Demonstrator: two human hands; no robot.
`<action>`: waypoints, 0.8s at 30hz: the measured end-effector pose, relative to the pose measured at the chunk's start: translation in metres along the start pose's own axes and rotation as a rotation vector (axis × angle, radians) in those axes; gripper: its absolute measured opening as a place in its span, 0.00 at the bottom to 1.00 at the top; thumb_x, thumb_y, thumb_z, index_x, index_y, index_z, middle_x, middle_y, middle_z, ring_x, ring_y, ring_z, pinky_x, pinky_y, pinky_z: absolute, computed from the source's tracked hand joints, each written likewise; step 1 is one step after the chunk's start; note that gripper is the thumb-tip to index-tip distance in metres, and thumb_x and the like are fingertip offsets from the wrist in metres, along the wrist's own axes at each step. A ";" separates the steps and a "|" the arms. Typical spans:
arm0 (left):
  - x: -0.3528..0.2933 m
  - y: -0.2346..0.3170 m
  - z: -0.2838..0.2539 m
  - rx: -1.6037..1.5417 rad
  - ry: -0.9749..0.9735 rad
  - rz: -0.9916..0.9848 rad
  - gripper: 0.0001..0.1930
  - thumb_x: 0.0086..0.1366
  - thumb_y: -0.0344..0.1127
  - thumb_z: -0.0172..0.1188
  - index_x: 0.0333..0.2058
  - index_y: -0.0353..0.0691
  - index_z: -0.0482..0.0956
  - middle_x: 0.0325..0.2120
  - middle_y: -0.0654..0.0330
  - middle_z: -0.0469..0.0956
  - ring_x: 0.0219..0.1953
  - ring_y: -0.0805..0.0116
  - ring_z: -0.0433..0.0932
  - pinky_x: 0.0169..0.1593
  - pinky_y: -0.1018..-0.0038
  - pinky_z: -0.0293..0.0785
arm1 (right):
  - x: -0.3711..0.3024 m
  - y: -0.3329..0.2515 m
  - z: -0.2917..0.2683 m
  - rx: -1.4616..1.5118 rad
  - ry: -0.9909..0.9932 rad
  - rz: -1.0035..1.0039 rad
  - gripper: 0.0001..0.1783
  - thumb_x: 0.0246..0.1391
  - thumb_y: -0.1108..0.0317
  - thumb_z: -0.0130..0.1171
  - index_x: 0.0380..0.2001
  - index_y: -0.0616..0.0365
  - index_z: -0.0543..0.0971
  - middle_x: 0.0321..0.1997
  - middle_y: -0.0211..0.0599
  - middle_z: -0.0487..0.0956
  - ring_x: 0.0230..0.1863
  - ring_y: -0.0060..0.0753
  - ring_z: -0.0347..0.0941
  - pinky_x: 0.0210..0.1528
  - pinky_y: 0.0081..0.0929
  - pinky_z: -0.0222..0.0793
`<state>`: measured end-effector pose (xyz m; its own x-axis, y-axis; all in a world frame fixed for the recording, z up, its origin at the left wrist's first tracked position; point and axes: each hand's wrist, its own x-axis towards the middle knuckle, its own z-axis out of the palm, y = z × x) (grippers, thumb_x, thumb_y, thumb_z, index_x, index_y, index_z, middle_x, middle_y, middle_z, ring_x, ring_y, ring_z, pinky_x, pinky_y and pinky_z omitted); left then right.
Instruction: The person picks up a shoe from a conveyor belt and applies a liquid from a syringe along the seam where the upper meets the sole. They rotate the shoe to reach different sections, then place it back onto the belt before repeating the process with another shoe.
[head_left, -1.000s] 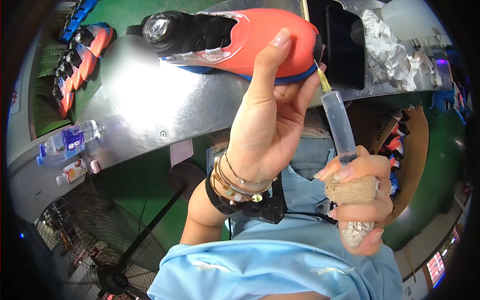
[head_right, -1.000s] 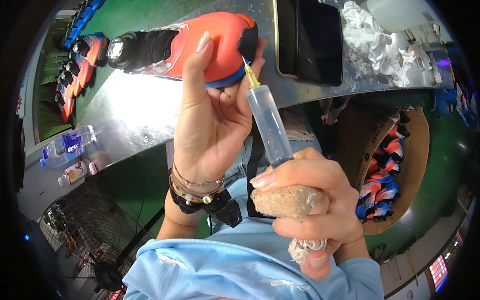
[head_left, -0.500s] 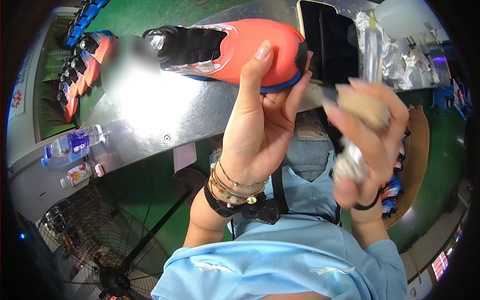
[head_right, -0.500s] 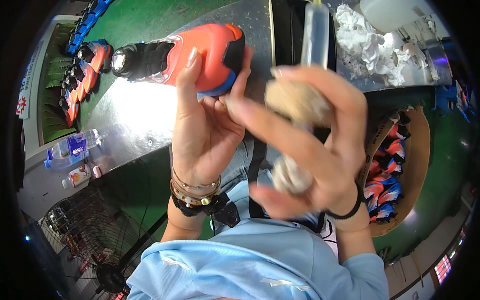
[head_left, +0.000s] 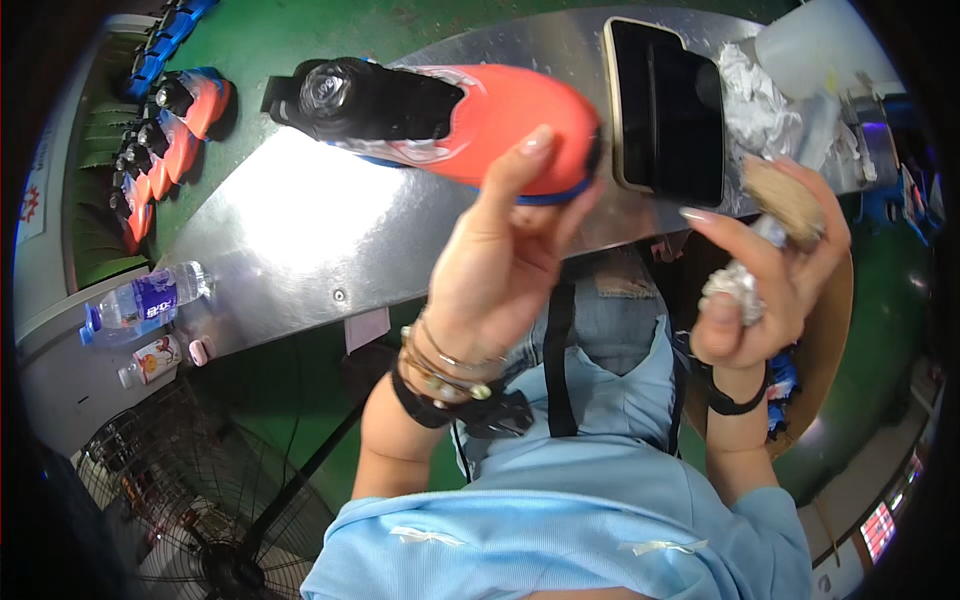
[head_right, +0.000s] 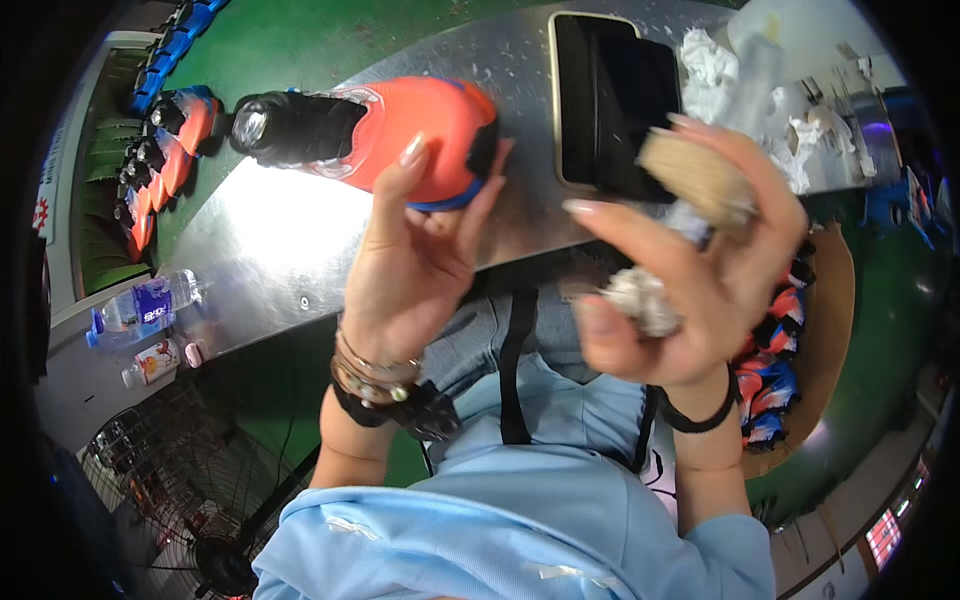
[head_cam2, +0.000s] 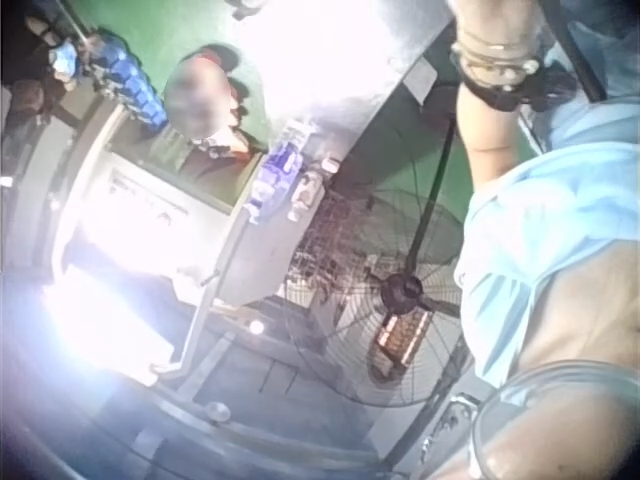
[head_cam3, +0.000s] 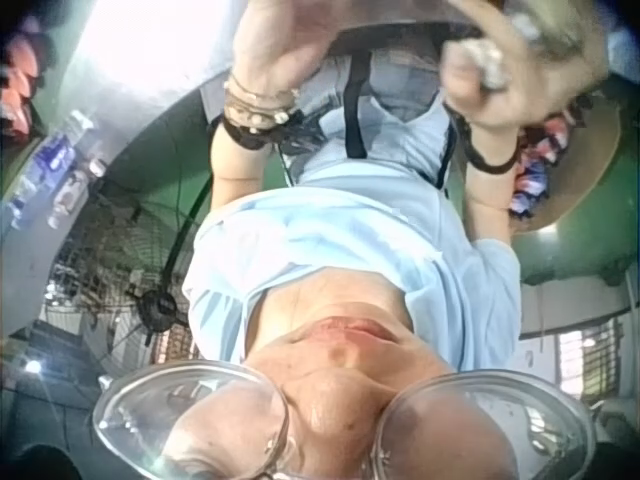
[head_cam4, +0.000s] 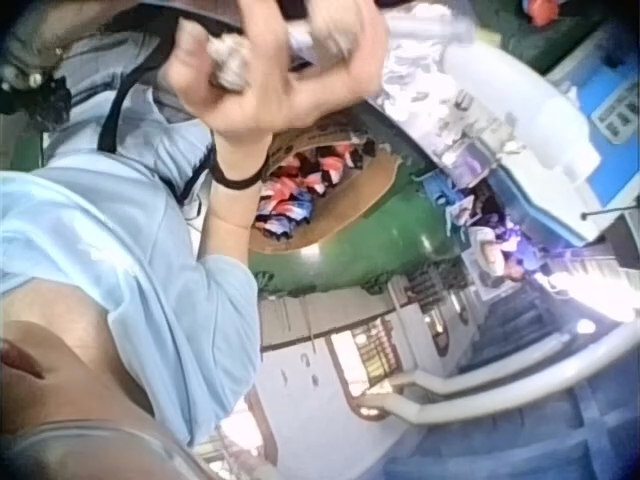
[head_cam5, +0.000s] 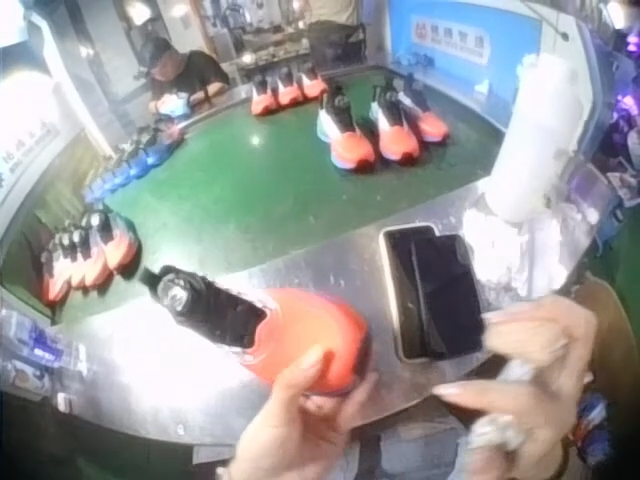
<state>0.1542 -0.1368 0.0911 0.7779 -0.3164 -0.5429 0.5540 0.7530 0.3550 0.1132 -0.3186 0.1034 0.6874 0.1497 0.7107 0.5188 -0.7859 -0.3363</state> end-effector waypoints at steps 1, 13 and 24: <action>0.005 0.012 -0.010 0.017 0.025 -0.009 0.14 0.57 0.35 0.58 0.41 0.36 0.71 0.37 0.59 0.76 0.40 0.68 0.76 0.49 0.73 0.73 | -0.001 0.004 -0.006 -0.040 -0.020 0.019 0.24 0.49 0.53 0.42 0.29 0.61 0.79 0.48 0.56 0.63 0.47 0.50 0.66 0.48 0.40 0.63; 0.119 0.303 -0.158 0.142 0.343 0.790 0.20 0.60 0.33 0.52 0.49 0.29 0.64 0.47 0.48 0.69 0.50 0.59 0.69 0.52 0.67 0.71 | -0.027 -0.018 0.035 0.003 -0.373 -0.064 0.21 0.44 0.50 0.55 0.39 0.49 0.80 0.47 0.36 0.66 0.42 0.43 0.63 0.42 0.34 0.65; 0.172 0.212 -0.061 0.355 0.118 0.571 0.15 0.63 0.32 0.42 0.44 0.25 0.63 0.50 0.44 0.63 0.55 0.54 0.63 0.56 0.64 0.62 | -0.028 0.009 0.031 -0.035 -0.591 -0.150 0.19 0.39 0.55 0.60 0.36 0.50 0.79 0.45 0.29 0.68 0.42 0.42 0.64 0.44 0.31 0.68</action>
<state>0.3871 0.0033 0.0266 0.9507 0.1548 -0.2687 0.1456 0.5422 0.8276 0.1144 -0.3110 0.0610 0.7790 0.5600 0.2822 0.6217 -0.7482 -0.2316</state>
